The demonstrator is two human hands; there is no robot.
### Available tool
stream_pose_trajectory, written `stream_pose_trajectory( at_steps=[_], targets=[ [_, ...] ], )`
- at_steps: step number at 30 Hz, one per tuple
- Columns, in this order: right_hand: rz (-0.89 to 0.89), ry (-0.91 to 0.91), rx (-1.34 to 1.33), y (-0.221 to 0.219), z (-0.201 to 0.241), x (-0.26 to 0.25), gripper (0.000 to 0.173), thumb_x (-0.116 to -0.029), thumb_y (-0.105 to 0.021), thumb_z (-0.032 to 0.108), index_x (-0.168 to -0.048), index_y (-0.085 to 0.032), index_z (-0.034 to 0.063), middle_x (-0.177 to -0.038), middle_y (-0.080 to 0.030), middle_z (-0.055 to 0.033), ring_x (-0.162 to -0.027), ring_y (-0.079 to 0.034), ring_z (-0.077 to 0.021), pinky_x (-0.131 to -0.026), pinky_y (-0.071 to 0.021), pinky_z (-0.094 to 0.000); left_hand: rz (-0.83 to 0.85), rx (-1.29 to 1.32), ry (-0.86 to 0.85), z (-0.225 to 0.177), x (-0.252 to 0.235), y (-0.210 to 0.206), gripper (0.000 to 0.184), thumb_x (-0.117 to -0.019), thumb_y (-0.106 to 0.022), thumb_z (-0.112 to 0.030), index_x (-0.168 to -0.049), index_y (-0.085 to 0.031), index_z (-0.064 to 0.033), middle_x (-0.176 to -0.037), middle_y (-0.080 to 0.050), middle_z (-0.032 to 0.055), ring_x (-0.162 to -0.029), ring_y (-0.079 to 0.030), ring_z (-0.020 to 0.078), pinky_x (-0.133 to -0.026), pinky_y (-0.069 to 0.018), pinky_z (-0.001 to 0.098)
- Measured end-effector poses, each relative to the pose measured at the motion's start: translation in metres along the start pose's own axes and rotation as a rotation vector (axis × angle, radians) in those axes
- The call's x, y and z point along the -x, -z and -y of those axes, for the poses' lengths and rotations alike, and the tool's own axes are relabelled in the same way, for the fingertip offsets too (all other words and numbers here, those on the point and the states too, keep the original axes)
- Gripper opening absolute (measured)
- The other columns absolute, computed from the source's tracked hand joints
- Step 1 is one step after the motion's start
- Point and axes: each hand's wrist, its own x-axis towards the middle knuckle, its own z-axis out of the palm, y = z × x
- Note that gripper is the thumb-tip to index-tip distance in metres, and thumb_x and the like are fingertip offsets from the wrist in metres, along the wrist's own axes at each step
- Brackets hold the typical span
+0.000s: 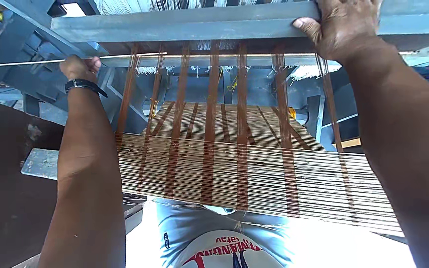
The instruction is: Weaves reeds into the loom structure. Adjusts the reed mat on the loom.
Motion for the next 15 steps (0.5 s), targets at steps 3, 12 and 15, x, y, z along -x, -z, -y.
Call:
stream_pose_trajectory(
  at_steps=[3,12,15],
  targets=[
    [-0.004,-0.002,0.001,0.000,0.001,0.001,0.084,-0.0979,-0.025,0.078,-0.149,-0.047,0.0161,-0.147,-0.052,-0.0265,-0.139,-0.044,-0.0524,-0.110,-0.0253,-0.0775,0.029,0.018,0.031,0.000,0.014,-0.007,0.022,-0.1077,-0.036,-0.011,-0.116,-0.051,0.0024,-0.081,-0.068,0.0119,-0.062,-0.070,0.0169,-0.061,-0.0626,0.0305],
    [-0.029,-0.001,-0.043,0.006,0.010,0.010,0.078,-0.1010,-0.033,0.072,-0.152,-0.047,0.0142,-0.149,-0.049,-0.0284,-0.142,-0.040,-0.0527,-0.113,-0.0229,-0.0755,0.122,0.076,0.151,0.002,0.046,-0.004,0.027,-0.1068,-0.040,-0.011,-0.128,-0.047,0.0029,-0.099,-0.070,0.0167,-0.076,-0.074,0.0206,-0.067,-0.0637,0.0323],
    [-0.092,-0.051,-0.084,0.006,0.020,0.019,0.074,-0.1020,-0.039,0.068,-0.156,-0.045,0.0174,-0.156,-0.041,-0.0284,-0.148,-0.031,-0.0520,-0.118,-0.0144,-0.0748,0.190,0.054,0.226,0.002,0.053,0.002,0.030,-0.1068,-0.042,-0.015,-0.132,-0.048,0.0003,-0.106,-0.071,0.0168,-0.082,-0.075,0.0224,-0.070,-0.0636,0.0339]
  ],
)
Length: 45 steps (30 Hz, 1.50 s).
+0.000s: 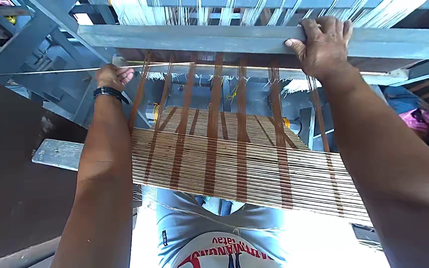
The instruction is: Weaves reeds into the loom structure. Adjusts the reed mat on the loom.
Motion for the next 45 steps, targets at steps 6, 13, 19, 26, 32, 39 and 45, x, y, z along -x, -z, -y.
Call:
stream_pose_trajectory(
  at_steps=[6,13,19,26,32,39,45],
  targets=[
    [-0.162,-0.304,-0.091,0.013,0.088,0.040,0.060,-0.0997,-0.060,0.033,-0.144,-0.049,-0.0051,-0.144,-0.045,-0.0382,-0.133,-0.046,-0.0553,-0.107,-0.0388,-0.0685,0.062,-0.058,0.090,0.005,0.007,0.009,0.034,-0.1074,-0.043,-0.022,-0.137,-0.049,-0.0057,-0.117,-0.071,0.0145,-0.086,-0.075,0.0236,-0.070,-0.0634,0.0353],
    [0.314,0.005,-0.541,-0.030,0.190,0.047,0.035,-0.1035,-0.056,0.020,-0.134,-0.062,0.0050,-0.117,-0.071,-0.0166,-0.096,-0.073,-0.0311,-0.086,-0.0595,-0.0541,-0.005,-0.058,0.087,0.009,0.013,0.017,0.032,-0.1055,-0.050,-0.022,-0.134,-0.054,-0.0092,-0.119,-0.071,0.0121,-0.085,-0.074,0.0215,-0.067,-0.0618,0.0338],
    [0.587,-0.269,-0.756,-0.052,0.251,0.032,0.059,-0.1064,-0.049,0.027,-0.159,-0.030,0.0086,-0.108,-0.071,-0.0140,-0.066,-0.069,-0.0188,-0.058,-0.0573,-0.0353,0.075,-0.135,0.088,0.011,0.020,0.018,0.032,-0.1075,-0.048,-0.024,-0.136,-0.054,-0.0092,-0.118,-0.073,0.0116,-0.087,-0.076,0.0223,-0.068,-0.0620,0.0336],
    [0.638,-0.415,-0.849,-0.074,0.267,0.021,0.046,-0.1071,-0.049,0.030,-0.146,-0.040,0.0066,-0.090,-0.065,-0.0122,-0.060,-0.063,-0.0149,-0.055,-0.0532,-0.0290,0.144,-0.253,0.145,0.009,0.033,0.015,0.029,-0.1031,-0.058,-0.027,-0.128,-0.059,-0.0120,-0.107,-0.074,0.0066,-0.079,-0.073,0.0156,-0.063,-0.0589,0.0290],
    [0.574,-0.426,-0.832,-0.079,0.261,0.025,0.064,-0.1066,-0.048,0.028,-0.163,-0.021,0.0141,-0.107,-0.069,-0.0144,-0.069,-0.069,-0.0178,-0.060,-0.0574,-0.0334,0.144,-0.794,0.009,-0.001,0.030,0.042,0.036,-0.1045,-0.054,-0.040,-0.122,-0.068,-0.0124,-0.099,-0.075,0.0045,-0.076,-0.069,0.0137,-0.066,-0.0550,0.0314],
    [0.573,-0.422,-0.805,-0.075,0.258,0.023,0.063,-0.1076,-0.045,0.030,-0.163,-0.020,0.0154,-0.100,-0.070,-0.0122,-0.065,-0.068,-0.0155,-0.057,-0.0559,-0.0307,0.155,-1.580,-0.606,-0.024,0.019,0.055,0.058,-0.0937,-0.074,-0.028,-0.146,-0.055,-0.0131,-0.149,-0.042,0.0365,-0.124,-0.052,0.0623,-0.092,-0.0437,0.0815],
    [0.607,-0.393,-0.776,-0.065,0.261,0.025,0.062,-0.1074,-0.045,0.030,-0.163,-0.021,0.0148,-0.102,-0.068,-0.0125,-0.068,-0.067,-0.0162,-0.060,-0.0549,-0.0315,0.306,-1.786,-0.682,-0.017,0.018,0.052,0.024,-0.1073,-0.055,-0.024,-0.117,-0.074,-0.0118,-0.115,-0.071,0.0252,-0.115,-0.064,0.0511,-0.091,-0.0473,0.0755]
  ],
)
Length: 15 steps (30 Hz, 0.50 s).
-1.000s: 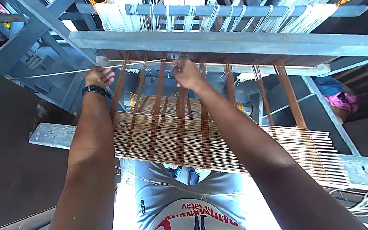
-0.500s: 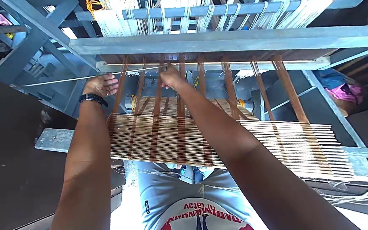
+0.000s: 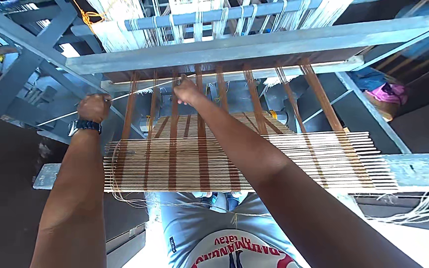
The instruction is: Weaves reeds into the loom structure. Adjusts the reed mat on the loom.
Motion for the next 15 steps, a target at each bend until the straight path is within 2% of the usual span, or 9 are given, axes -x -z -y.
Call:
stream_pose_trajectory(
  at_steps=[4,10,13,15],
  targets=[
    [0.036,0.008,-0.003,-0.001,0.001,0.002,0.062,-0.1069,-0.047,0.032,-0.162,-0.023,0.0153,-0.098,-0.067,-0.0118,-0.064,-0.064,-0.0153,-0.057,-0.0533,-0.0300,-0.026,-0.011,-0.026,-0.011,0.003,0.003,0.026,-0.1081,-0.053,-0.026,-0.115,-0.074,-0.0136,-0.114,-0.072,0.0236,-0.113,-0.066,0.0489,-0.090,-0.0488,0.0738],
    [-0.005,-0.047,-0.063,0.005,0.001,0.011,0.047,-0.1067,-0.048,0.033,-0.147,-0.043,0.0087,-0.094,-0.067,-0.0098,-0.063,-0.064,-0.0124,-0.056,-0.0532,-0.0275,-0.027,-0.016,-0.084,-0.037,0.011,0.003,0.026,-0.1078,-0.053,-0.025,-0.120,-0.073,-0.0149,-0.115,-0.072,0.0237,-0.113,-0.065,0.0500,-0.088,-0.0495,0.0740],
    [-0.061,-0.104,-0.129,0.013,-0.003,0.011,0.034,-0.1065,-0.049,0.033,-0.126,-0.057,0.0059,-0.087,-0.068,-0.0087,-0.060,-0.064,-0.0118,-0.055,-0.0531,-0.0273,-0.047,-0.065,-0.121,-0.024,0.014,-0.005,0.022,-0.1032,-0.062,-0.023,-0.120,-0.072,-0.0150,-0.112,-0.072,0.0244,-0.108,-0.067,0.0509,-0.083,-0.0513,0.0742],
    [-0.058,-0.134,-0.192,0.017,-0.006,0.010,0.031,-0.1059,-0.049,0.031,-0.119,-0.060,0.0058,-0.085,-0.068,-0.0091,-0.058,-0.065,-0.0112,-0.054,-0.0531,-0.0257,-0.046,-0.099,-0.079,-0.012,0.019,-0.008,0.021,-0.1043,-0.060,-0.024,-0.117,-0.074,-0.0156,-0.113,-0.072,0.0248,-0.110,-0.066,0.0509,-0.082,-0.0513,0.0745]
  ],
)
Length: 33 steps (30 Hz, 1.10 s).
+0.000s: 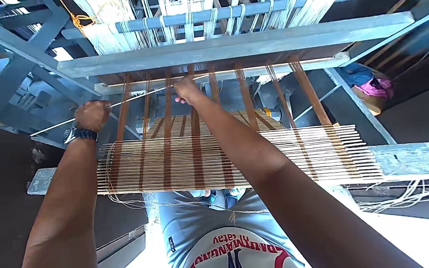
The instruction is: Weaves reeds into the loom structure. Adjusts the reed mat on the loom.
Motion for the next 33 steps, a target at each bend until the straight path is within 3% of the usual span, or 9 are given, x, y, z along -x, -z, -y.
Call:
stream_pose_trajectory(
  at_steps=[4,7,8,10,12,15,21,24,33],
  targets=[
    [0.080,0.031,-0.163,0.011,-0.002,0.002,0.037,-0.1060,-0.054,0.029,-0.134,-0.055,0.0048,-0.093,-0.067,-0.0134,-0.057,-0.064,-0.0139,-0.051,-0.0534,-0.0257,-0.004,-0.009,0.054,-0.001,0.008,0.005,0.024,-0.1069,-0.055,-0.026,-0.115,-0.075,-0.0159,-0.113,-0.072,0.0235,-0.111,-0.066,0.0498,-0.083,-0.0506,0.0742],
    [0.018,0.123,-0.073,0.024,-0.005,0.010,0.044,-0.1055,-0.055,0.029,-0.144,-0.049,0.0086,-0.093,-0.065,-0.0113,-0.059,-0.063,-0.0154,-0.051,-0.0539,-0.0290,0.007,-0.016,0.049,-0.009,0.007,0.007,0.024,-0.1074,-0.054,-0.027,-0.115,-0.075,-0.0170,-0.112,-0.073,0.0223,-0.109,-0.067,0.0488,-0.082,-0.0512,0.0732],
    [-0.057,0.158,0.034,0.030,-0.007,0.014,0.043,-0.1042,-0.054,0.030,-0.142,-0.054,0.0101,-0.095,-0.067,-0.0101,-0.065,-0.065,-0.0167,-0.056,-0.0553,-0.0328,0.003,-0.021,0.040,-0.011,0.005,0.008,0.024,-0.1072,-0.054,-0.027,-0.114,-0.075,-0.0175,-0.111,-0.073,0.0215,-0.109,-0.068,0.0480,-0.081,-0.0518,0.0727],
    [-0.201,0.170,0.244,0.042,-0.010,0.021,0.039,-0.1002,-0.056,0.029,-0.135,-0.062,0.0122,-0.114,-0.072,-0.0143,-0.100,-0.071,-0.0286,-0.082,-0.0568,-0.0522,-0.003,-0.012,0.022,-0.015,0.003,0.007,0.024,-0.1071,-0.055,-0.026,-0.114,-0.075,-0.0172,-0.111,-0.073,0.0219,-0.108,-0.068,0.0484,-0.081,-0.0517,0.0725],
    [-0.220,0.145,0.371,0.046,-0.017,0.019,0.042,-0.1011,-0.055,0.030,-0.137,-0.055,0.0082,-0.121,-0.069,-0.0186,-0.111,-0.069,-0.0348,-0.088,-0.0554,-0.0578,-0.003,-0.003,-0.002,-0.020,0.001,0.007,0.024,-0.1069,-0.055,-0.026,-0.115,-0.076,-0.0172,-0.111,-0.073,0.0221,-0.108,-0.068,0.0487,-0.082,-0.0514,0.0731],
    [-0.094,0.094,0.441,0.046,-0.027,0.008,0.055,-0.1090,-0.041,0.036,-0.157,-0.034,0.0095,-0.111,-0.069,-0.0163,-0.080,-0.072,-0.0237,-0.068,-0.0596,-0.0404,0.001,0.011,-0.037,-0.031,0.002,0.009,0.024,-0.1066,-0.056,-0.025,-0.118,-0.076,-0.0195,-0.111,-0.074,0.0211,-0.109,-0.068,0.0478,-0.085,-0.0510,0.0726],
    [-0.074,0.020,0.273,0.056,-0.028,0.001,0.035,-0.1095,-0.042,0.034,-0.121,-0.059,0.0055,-0.093,-0.067,-0.0111,-0.066,-0.067,-0.0153,-0.061,-0.0562,-0.0323,0.019,0.002,-0.040,-0.023,0.009,0.009,0.022,-0.1046,-0.061,-0.024,-0.123,-0.073,-0.0185,-0.117,-0.071,0.0229,-0.112,-0.066,0.0501,-0.084,-0.0512,0.0738],
    [-0.051,-0.019,0.144,0.063,-0.031,-0.005,0.034,-0.1097,-0.043,0.033,-0.117,-0.061,0.0052,-0.091,-0.067,-0.0112,-0.062,-0.066,-0.0143,-0.057,-0.0554,-0.0293,0.026,-0.041,0.024,0.000,0.014,0.001,0.021,-0.1039,-0.061,-0.023,-0.118,-0.074,-0.0148,-0.116,-0.070,0.0259,-0.111,-0.065,0.0527,-0.081,-0.0502,0.0762],
    [-0.045,0.109,0.009,0.070,-0.036,0.000,0.049,-0.1073,-0.052,0.030,-0.151,-0.044,0.0094,-0.102,-0.070,-0.0164,-0.060,-0.070,-0.0176,-0.055,-0.0611,-0.0308,0.008,-0.032,0.048,-0.034,0.020,0.014,0.023,-0.1062,-0.057,-0.027,-0.110,-0.075,-0.0134,-0.110,-0.072,0.0254,-0.108,-0.066,0.0513,-0.081,-0.0505,0.0741]
  ],
)
